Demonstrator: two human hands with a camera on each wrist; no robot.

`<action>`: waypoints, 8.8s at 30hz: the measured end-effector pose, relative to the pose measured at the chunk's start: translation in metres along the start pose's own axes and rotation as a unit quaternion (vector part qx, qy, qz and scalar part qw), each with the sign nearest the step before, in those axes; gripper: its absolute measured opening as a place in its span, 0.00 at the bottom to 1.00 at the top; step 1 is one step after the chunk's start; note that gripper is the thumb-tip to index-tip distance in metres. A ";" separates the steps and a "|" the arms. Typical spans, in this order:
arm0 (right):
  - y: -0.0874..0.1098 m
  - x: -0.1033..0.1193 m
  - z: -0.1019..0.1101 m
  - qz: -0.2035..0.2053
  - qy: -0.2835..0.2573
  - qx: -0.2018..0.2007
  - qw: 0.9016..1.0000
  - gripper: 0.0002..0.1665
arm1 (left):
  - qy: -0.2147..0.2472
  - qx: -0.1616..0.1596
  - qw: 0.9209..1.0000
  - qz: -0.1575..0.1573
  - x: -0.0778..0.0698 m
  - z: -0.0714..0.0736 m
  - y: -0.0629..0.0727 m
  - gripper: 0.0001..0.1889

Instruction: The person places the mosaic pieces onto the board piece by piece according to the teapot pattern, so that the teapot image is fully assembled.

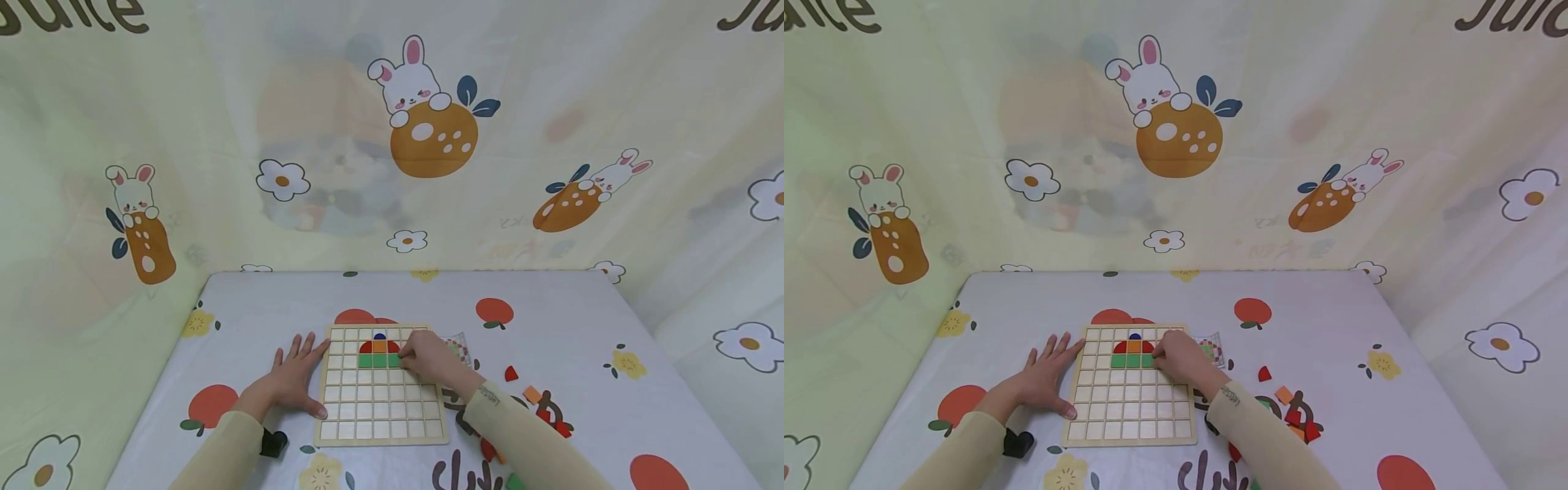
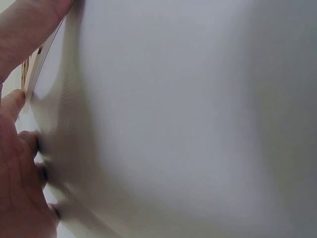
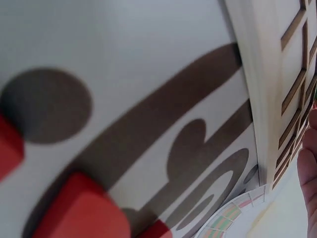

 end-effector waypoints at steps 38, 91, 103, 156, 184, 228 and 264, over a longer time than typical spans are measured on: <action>0.000 -0.008 0.004 -0.023 0.002 0.015 1.000 0.17 | -0.010 0.003 1.000 -0.001 0.006 -0.005 -0.004 0.70; 0.145 -0.132 0.106 -0.177 -0.032 -0.067 0.981 0.17 | -0.002 -0.004 1.000 -0.006 0.004 -0.004 0.000 0.71; 0.151 -0.130 0.097 -0.192 -0.025 -0.042 0.980 0.15 | 0.001 -0.006 1.000 -0.006 0.004 -0.005 -0.002 0.71; 0.123 -0.097 0.083 -0.143 0.008 -0.043 0.989 0.13 | -0.002 -0.001 1.000 -0.004 0.003 -0.004 -0.001 0.71; 0.048 -0.020 0.019 -0.013 0.029 -0.030 0.999 0.13 | 0.001 0.006 1.000 -0.002 0.004 -0.004 -0.003 0.71; 0.018 0.028 -0.017 0.041 0.063 0.003 0.997 0.14 | -0.006 0.000 1.000 0.003 0.007 -0.008 -0.004 0.71; 0.028 0.005 0.007 -0.014 -0.016 -0.014 1.000 0.10 | -0.004 0.000 1.000 0.000 0.002 -0.003 -0.001 0.70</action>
Point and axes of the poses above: each hand's wrist, its own y-axis away from the middle knuckle, its own z-axis out of the back of the hand, x = y × z, the point moved 3 cm from there along -y, towards the middle knuckle, and after that the axes turned 14 degrees about -x, right-handed, at the moved point
